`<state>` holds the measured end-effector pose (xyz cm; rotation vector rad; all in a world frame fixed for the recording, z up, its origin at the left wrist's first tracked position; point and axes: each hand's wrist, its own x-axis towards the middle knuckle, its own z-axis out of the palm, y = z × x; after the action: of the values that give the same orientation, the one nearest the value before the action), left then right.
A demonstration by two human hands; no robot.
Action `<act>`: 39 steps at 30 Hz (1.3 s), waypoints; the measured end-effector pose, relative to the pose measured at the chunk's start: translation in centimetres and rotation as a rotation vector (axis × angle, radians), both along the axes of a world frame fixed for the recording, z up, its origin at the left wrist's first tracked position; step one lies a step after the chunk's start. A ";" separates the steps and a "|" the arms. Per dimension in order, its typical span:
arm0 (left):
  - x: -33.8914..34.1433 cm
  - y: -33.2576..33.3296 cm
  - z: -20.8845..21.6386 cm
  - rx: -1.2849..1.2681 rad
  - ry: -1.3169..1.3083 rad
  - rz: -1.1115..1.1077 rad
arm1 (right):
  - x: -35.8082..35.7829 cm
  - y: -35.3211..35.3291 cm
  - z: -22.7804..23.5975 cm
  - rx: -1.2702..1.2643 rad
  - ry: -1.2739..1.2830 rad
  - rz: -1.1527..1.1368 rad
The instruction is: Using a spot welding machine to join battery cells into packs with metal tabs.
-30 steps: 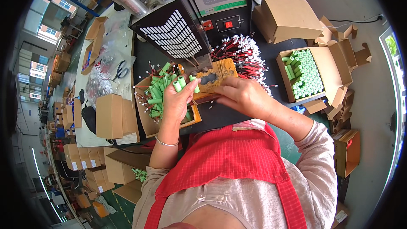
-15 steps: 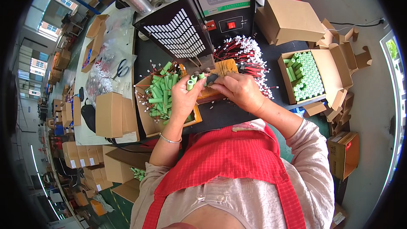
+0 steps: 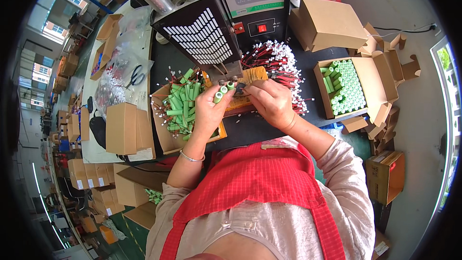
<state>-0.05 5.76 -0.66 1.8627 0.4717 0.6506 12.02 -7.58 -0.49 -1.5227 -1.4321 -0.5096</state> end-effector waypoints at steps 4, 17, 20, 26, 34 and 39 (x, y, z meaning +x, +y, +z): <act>0.1 -0.4 0.6 0.133 -0.060 0.015 | 0.2 0.6 -0.5 -0.013 -0.032 -0.015; 0.4 0.0 0.2 0.113 -0.036 0.021 | 0.7 0.8 -0.1 -0.124 -0.022 -0.001; -0.2 0.6 -0.6 0.029 -0.014 0.062 | 1.2 0.4 0.1 -0.100 0.032 -0.033; -5.1 5.5 1.3 -0.090 0.024 0.252 | 3.4 -7.6 0.2 -0.342 -0.016 0.055; -9.2 6.2 2.9 0.317 0.302 0.231 | 1.8 -10.8 -2.4 -0.520 0.099 -0.291; -8.2 4.4 4.3 0.356 0.364 0.140 | 4.9 -10.7 -3.9 -0.757 0.010 -0.432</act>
<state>-8.26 10.12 3.63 2.3172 0.7667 0.5097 16.88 -18.28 -4.36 -2.4616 -1.3554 -0.2013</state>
